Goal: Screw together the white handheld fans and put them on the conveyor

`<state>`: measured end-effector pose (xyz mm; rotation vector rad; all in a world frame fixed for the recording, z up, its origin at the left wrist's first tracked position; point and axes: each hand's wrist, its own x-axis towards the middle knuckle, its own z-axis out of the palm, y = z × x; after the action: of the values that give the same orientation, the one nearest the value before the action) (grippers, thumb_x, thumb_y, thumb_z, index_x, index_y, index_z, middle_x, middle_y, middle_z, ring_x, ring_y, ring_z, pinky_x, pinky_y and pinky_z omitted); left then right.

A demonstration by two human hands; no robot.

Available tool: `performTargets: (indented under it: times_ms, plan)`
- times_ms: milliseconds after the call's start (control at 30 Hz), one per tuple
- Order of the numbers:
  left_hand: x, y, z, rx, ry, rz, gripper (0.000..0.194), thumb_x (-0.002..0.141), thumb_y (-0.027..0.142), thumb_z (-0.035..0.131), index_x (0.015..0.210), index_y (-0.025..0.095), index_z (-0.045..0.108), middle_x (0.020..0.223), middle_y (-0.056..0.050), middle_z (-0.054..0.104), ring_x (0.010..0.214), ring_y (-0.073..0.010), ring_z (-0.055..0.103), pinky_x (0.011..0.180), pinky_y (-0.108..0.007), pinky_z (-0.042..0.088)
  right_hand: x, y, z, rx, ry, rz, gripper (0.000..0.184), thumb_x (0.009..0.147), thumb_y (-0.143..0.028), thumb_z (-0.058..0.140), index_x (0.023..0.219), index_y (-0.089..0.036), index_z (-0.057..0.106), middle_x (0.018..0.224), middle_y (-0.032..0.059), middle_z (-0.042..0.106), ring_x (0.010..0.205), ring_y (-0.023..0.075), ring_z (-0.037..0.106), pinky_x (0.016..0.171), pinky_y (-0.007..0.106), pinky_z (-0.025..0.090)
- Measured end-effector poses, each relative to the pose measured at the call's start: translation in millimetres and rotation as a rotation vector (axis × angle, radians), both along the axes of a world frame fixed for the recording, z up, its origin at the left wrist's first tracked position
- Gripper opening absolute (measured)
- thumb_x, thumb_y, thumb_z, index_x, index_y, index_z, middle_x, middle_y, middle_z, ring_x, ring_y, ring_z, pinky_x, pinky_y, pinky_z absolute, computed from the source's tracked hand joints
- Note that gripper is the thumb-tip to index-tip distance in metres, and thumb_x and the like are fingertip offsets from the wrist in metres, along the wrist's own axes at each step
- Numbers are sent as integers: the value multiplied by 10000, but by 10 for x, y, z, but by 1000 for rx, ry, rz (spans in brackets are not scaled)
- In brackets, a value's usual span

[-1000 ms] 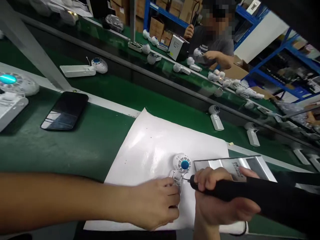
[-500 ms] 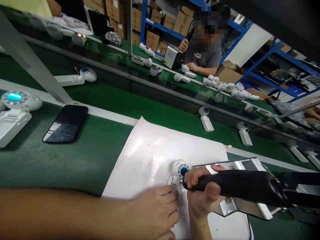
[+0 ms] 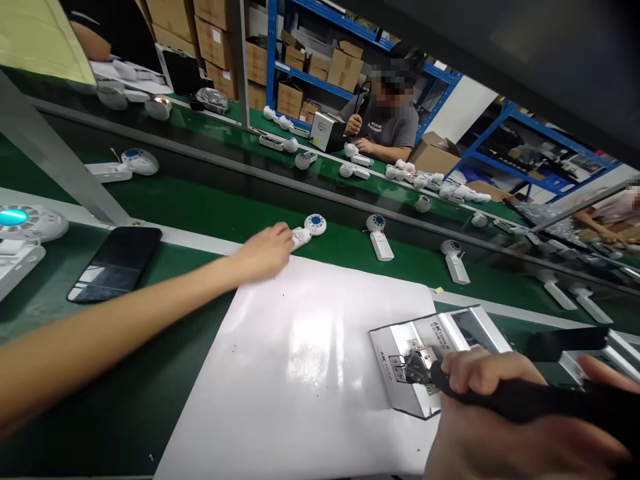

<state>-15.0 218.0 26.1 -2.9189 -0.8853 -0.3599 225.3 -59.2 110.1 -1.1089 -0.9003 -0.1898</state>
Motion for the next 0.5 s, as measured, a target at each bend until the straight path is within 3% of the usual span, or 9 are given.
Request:
performTargets:
  times_ms: [100, 167, 267, 400, 500]
  plan:
    - [-88, 414, 76, -19, 52, -6, 298, 962, 207, 525, 1089, 92, 768, 1105, -185, 722, 1162, -345, 598, 943, -415, 495, 39, 153, -25, 8, -2, -101, 588, 923, -733, 590, 1228, -236, 508, 535, -98, 510, 373, 188, 426, 342, 362, 398]
    - [-141, 456, 140, -13, 59, 6, 302, 964, 296, 565, 1052, 101, 777, 1066, -173, 718, 1103, -336, 621, 913, -397, 502, 5, 204, -84, 7, 28, -83, 566, 912, -692, 648, 1211, -230, 519, 550, -94, 526, 370, 173, 418, 349, 353, 397]
    - [-94, 335, 304, 32, 6, 73, 397, 1010, 339, 510, 1090, 36, 753, 1104, -232, 673, 1082, -380, 624, 893, -448, 493, -64, 181, -163, 18, 40, -64, 534, 896, -628, 714, 1190, -226, 520, 567, -98, 544, 377, 158, 430, 378, 349, 423]
    - [419, 119, 478, 33, -68, 15, 385, 1067, 260, 411, 1197, 53, 708, 1224, -218, 643, 1161, -366, 611, 975, -474, 476, -154, 69, -176, -66, 28, 84, 591, 916, -695, 660, 1257, -254, 466, 593, -102, 569, 410, 158, 470, 424, 353, 470]
    - [1058, 15, 398, -27, -73, -105, 366, 1074, 344, 531, 1314, 107, 674, 1386, -164, 615, 1286, -320, 582, 1073, -432, 476, -250, 4, -169, -96, 175, 262, 567, 947, -774, 494, 1278, -314, 482, 556, -110, 520, 386, 146, 393, 399, 329, 424]
